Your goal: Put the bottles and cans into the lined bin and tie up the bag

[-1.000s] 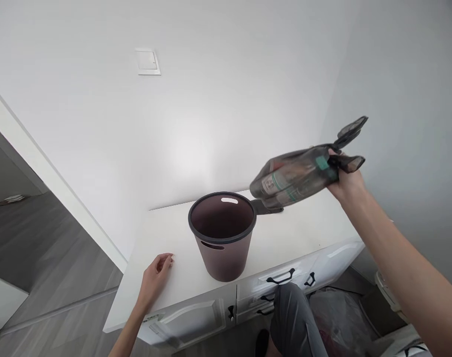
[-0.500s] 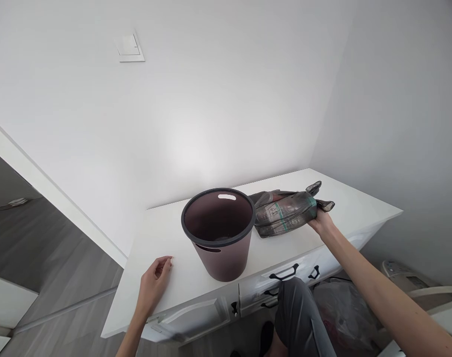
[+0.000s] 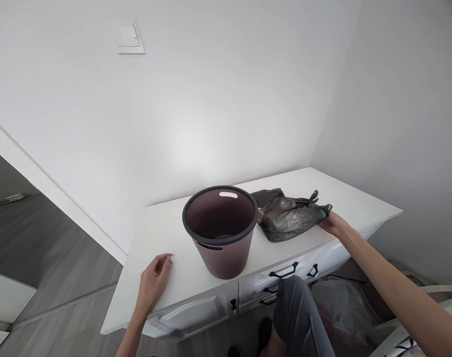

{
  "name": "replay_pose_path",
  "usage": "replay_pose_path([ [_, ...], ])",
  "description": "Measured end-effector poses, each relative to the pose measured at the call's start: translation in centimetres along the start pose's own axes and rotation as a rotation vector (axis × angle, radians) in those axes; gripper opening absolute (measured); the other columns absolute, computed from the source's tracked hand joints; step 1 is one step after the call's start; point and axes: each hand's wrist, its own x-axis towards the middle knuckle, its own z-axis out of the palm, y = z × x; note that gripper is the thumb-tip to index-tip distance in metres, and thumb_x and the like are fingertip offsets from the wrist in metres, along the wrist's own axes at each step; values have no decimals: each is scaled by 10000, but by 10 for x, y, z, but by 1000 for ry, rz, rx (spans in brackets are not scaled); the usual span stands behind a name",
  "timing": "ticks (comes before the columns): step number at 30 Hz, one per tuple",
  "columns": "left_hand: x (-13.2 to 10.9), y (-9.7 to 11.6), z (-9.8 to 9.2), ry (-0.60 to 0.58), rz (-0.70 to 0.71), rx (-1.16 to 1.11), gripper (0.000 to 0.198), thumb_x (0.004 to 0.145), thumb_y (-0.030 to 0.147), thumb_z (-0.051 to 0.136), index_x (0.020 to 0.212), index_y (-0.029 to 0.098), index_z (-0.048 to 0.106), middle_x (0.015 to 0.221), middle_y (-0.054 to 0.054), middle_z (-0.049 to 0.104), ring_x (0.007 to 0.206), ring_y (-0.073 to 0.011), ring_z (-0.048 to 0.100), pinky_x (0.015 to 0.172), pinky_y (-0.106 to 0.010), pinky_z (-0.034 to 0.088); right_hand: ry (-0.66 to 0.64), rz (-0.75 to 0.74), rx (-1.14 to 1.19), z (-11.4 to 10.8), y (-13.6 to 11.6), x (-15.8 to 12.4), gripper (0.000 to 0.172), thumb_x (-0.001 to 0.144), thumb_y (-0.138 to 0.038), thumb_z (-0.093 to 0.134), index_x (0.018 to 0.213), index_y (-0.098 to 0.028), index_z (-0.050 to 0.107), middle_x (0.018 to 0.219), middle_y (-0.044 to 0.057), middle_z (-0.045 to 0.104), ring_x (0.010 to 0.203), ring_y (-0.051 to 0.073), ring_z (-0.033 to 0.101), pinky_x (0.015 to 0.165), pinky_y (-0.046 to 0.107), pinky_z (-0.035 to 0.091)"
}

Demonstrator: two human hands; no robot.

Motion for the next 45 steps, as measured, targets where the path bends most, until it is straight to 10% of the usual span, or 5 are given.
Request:
replay_pose_path([
  [4, 0, -2, 1, 6, 9, 5, 465, 934, 637, 552, 1129, 253, 730, 1050, -43, 784, 962, -255, 708, 866, -361, 525, 72, 88, -15, -25, 3, -23, 61, 881, -262, 622, 874, -215, 660, 1019, 118, 743, 1019, 247, 691, 957, 405, 596],
  [10, 0, -3, 0, 17, 9, -2, 486, 926, 649, 552, 1138, 251, 734, 1075, -52, 788, 987, -264, 712, 884, -365, 538, 234, -305, -279, -37, 43, -98, 557, 903, -506, 696, 1374, -251, 545, 1497, 109, 540, 1387, 282, 527, 1207, 479, 416],
  [18, -1, -4, 1, 25, 0, -29, 491, 925, 654, 553, 1128, 244, 731, 1098, -63, 780, 1003, -273, 708, 909, -386, 534, -43, -787, -745, 6, 79, -159, 422, 934, -505, 659, 1237, -214, 614, 1303, 165, 534, 1290, 348, 507, 1056, 563, 488],
  [38, -1, -4, 2, 20, -44, -26, 485, 923, 659, 564, 1151, 261, 723, 1105, -62, 779, 1045, -287, 705, 910, -397, 529, -498, -504, -780, 65, 99, -185, 286, 980, -437, 540, 1089, -253, 730, 1072, 87, 763, 1008, 299, 685, 949, 432, 509],
  [45, -1, 3, 2, 28, -48, -19, 487, 919, 656, 569, 1150, 258, 727, 1070, -59, 786, 1021, -288, 713, 908, -395, 541, -604, 126, -344, 81, 51, -206, 397, 838, -594, 759, 980, -223, 748, 930, 67, 747, 751, 206, 645, 515, 257, 419],
])
